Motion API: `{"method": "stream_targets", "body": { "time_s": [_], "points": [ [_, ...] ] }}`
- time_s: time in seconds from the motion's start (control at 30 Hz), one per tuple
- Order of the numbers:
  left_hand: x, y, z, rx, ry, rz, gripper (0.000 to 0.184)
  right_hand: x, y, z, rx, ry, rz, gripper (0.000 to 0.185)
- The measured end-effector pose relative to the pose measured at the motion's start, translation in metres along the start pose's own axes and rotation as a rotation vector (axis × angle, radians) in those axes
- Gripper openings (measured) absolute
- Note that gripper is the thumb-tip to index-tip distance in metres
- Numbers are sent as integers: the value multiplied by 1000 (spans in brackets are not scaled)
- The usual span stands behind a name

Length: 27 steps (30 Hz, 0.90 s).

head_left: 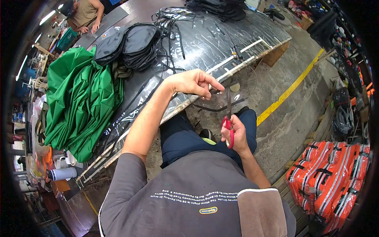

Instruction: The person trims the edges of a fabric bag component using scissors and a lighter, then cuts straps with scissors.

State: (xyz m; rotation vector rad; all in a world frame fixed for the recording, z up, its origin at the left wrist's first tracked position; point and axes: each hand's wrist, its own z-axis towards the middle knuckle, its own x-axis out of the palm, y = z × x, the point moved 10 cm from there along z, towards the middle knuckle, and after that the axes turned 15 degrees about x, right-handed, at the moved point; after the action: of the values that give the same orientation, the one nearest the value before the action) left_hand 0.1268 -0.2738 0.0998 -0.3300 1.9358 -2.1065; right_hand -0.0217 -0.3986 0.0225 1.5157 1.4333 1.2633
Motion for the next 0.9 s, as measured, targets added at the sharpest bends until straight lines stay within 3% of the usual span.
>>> {"method": "stream_targets", "body": {
  "time_s": [0.07,0.2,0.43,0.57,0.63,0.7,0.73,0.9],
  "points": [
    [-2,-1,-2,9,-21,-15,51,-5,12,3,-147,-78,-49,31],
    [2,0,-2,16,5,12,51,-22,19,18,-124,-333,133,28],
    [-2,4,-6,111,-197,46,47,-28,32,49,-191,-363,387,25],
    [20,-80,-39,679,-692,1104,44,-29,29,62,-164,-358,446,25],
    [58,-82,-38,635,-568,1336,43,-24,36,63,-164,-354,481,25],
    [79,-63,-38,656,-625,1488,36,-20,40,64,-157,-316,492,24],
    [78,-49,-38,594,-638,1497,30,-20,38,67,-184,-298,493,24],
    [83,-56,-36,595,-672,1622,30,-14,62,63,-235,-319,473,23]
  ]
}}
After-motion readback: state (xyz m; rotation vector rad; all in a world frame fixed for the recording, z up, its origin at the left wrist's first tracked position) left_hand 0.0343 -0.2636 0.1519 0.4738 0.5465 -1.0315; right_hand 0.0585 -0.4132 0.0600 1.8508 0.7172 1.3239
